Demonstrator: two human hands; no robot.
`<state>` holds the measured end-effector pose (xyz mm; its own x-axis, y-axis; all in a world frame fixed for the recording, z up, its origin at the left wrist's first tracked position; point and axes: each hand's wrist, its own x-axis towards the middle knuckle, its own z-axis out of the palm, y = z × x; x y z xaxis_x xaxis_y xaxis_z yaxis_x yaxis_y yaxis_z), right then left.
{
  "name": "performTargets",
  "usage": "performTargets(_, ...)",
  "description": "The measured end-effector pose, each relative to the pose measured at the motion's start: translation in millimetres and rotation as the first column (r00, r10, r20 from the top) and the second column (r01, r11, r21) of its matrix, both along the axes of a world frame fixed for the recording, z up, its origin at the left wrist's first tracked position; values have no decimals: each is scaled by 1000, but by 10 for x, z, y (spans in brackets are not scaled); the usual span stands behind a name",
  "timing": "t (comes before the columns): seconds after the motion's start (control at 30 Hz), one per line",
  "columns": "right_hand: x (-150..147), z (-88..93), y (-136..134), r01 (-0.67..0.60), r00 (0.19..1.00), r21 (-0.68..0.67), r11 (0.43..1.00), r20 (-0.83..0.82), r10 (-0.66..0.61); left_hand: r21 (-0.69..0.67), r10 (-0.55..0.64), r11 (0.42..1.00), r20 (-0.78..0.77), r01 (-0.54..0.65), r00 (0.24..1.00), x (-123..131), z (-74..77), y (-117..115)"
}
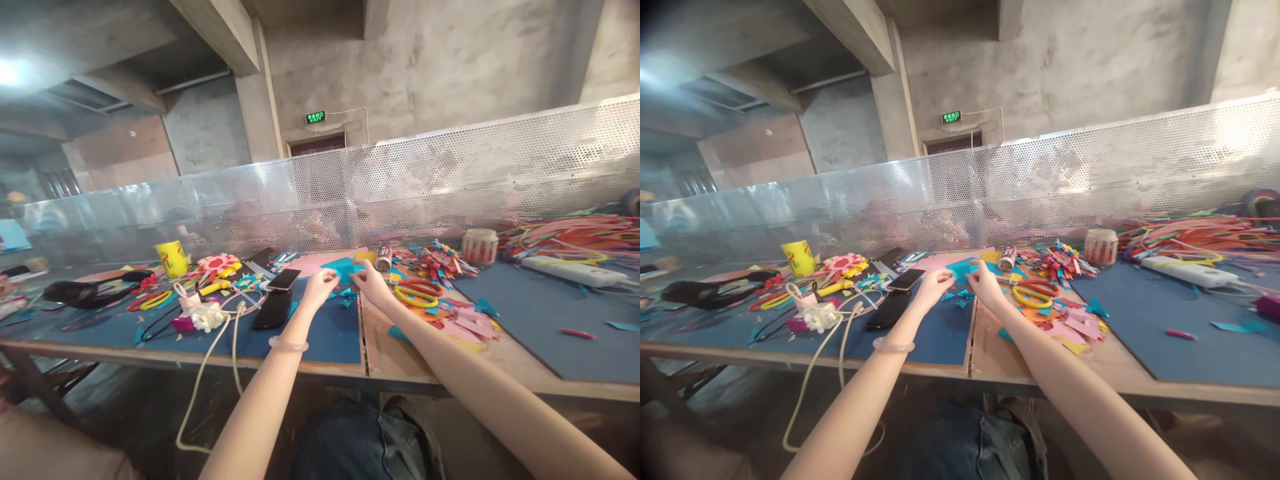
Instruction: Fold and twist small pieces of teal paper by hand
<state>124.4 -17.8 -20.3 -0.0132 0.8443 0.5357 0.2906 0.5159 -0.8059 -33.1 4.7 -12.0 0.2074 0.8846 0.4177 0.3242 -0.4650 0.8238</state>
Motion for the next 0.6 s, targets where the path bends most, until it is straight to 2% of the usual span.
performTargets(0.13,-4,-34,41,106,987,214,971,93,-128,53,28,998,-29,-27,999,6,12,-17)
performTargets(0.2,-6,-37,54,119,974,275,954,155,-167,74,37,997,-37,-34,999,10,21,-29)
performTargets(0.37,-24,-36,59,127,956,259,957,225,-188,146,75,987,-71,-64,995,24,35,-53)
performTargets(0.6,-31,-63,94,107,934,291,951,299,-196,360,143,932,-248,-46,958,12,20,-64)
